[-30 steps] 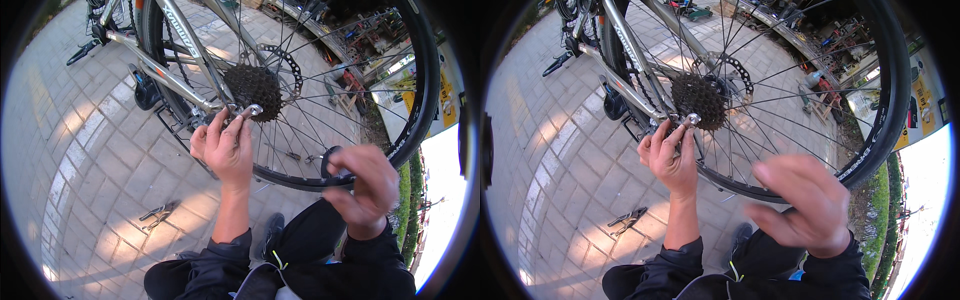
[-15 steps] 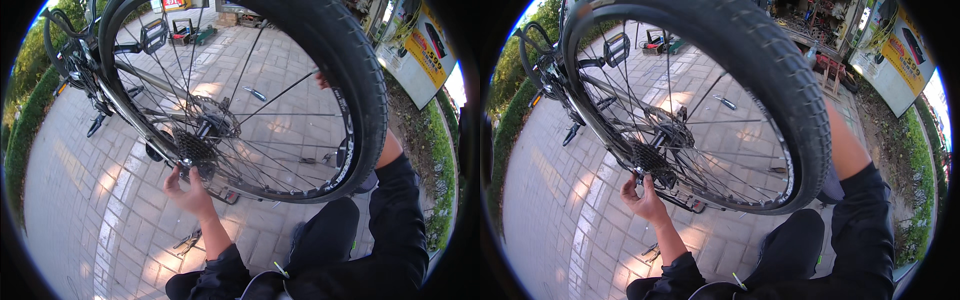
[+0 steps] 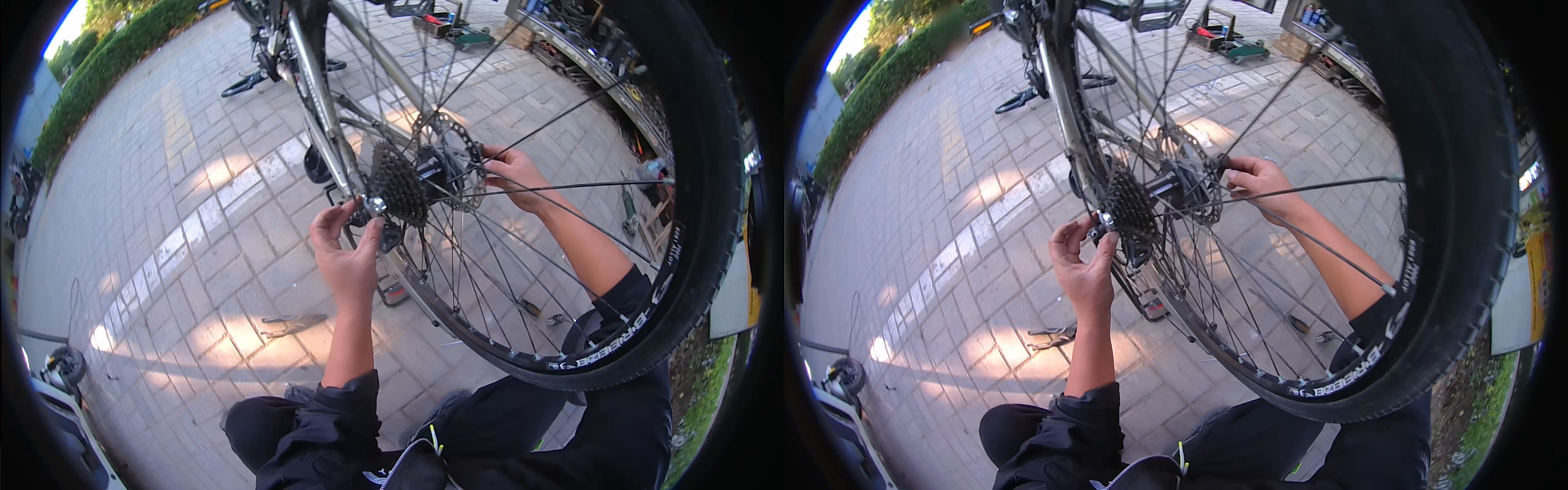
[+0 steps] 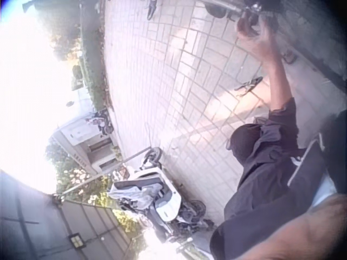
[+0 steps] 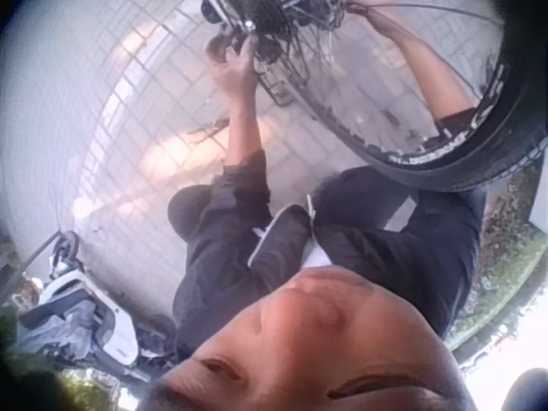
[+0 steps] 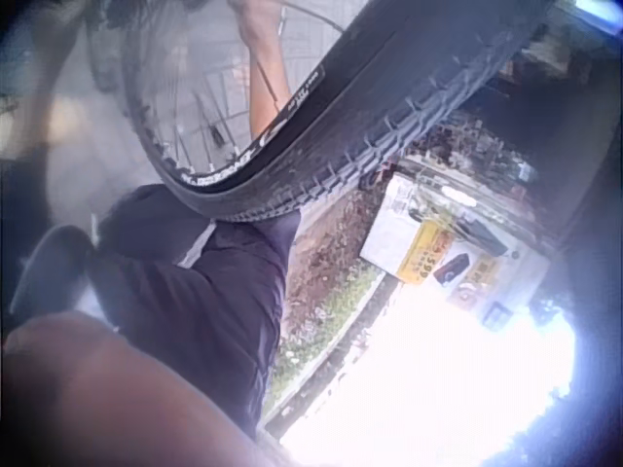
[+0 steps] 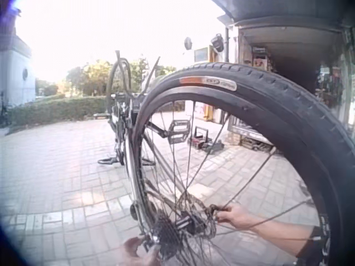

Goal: The person removes the rear wheel of a bicycle, then uses a wrench and an angle grinder to modify a metal bracket. They reattach the wheel and adjust the rear derailleur using a screwdriver.

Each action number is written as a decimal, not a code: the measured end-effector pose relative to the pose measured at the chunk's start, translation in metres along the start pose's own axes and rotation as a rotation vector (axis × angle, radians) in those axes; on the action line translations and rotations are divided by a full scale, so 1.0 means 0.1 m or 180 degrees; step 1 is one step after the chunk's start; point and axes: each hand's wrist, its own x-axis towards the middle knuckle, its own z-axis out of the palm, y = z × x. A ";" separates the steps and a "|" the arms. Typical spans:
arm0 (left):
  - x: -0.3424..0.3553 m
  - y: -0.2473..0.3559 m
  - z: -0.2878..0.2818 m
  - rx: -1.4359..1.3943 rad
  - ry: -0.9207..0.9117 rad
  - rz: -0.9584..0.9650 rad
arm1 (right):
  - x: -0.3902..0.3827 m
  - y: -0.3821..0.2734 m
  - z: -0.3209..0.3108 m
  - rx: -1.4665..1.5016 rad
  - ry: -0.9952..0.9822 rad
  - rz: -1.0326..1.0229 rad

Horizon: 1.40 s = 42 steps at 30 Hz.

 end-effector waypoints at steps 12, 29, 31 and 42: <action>0.03 0.02 -0.03 0.0355 -0.0035 0.0140 | 0.11 -0.20 -0.14 -0.1428 0.0120 -0.0492; 0.08 0.04 -0.09 0.0532 -0.0160 0.0107 | 0.10 -0.42 -0.19 -0.1484 -0.0035 -0.0554; 0.11 0.09 -0.09 0.0600 -0.0079 0.0126 | 0.10 -0.40 -0.23 -0.1594 0.0059 -0.0594; 0.13 0.34 -0.12 0.1380 -0.0328 0.0074 | 0.10 -0.33 -0.13 -0.1611 0.0166 -0.0801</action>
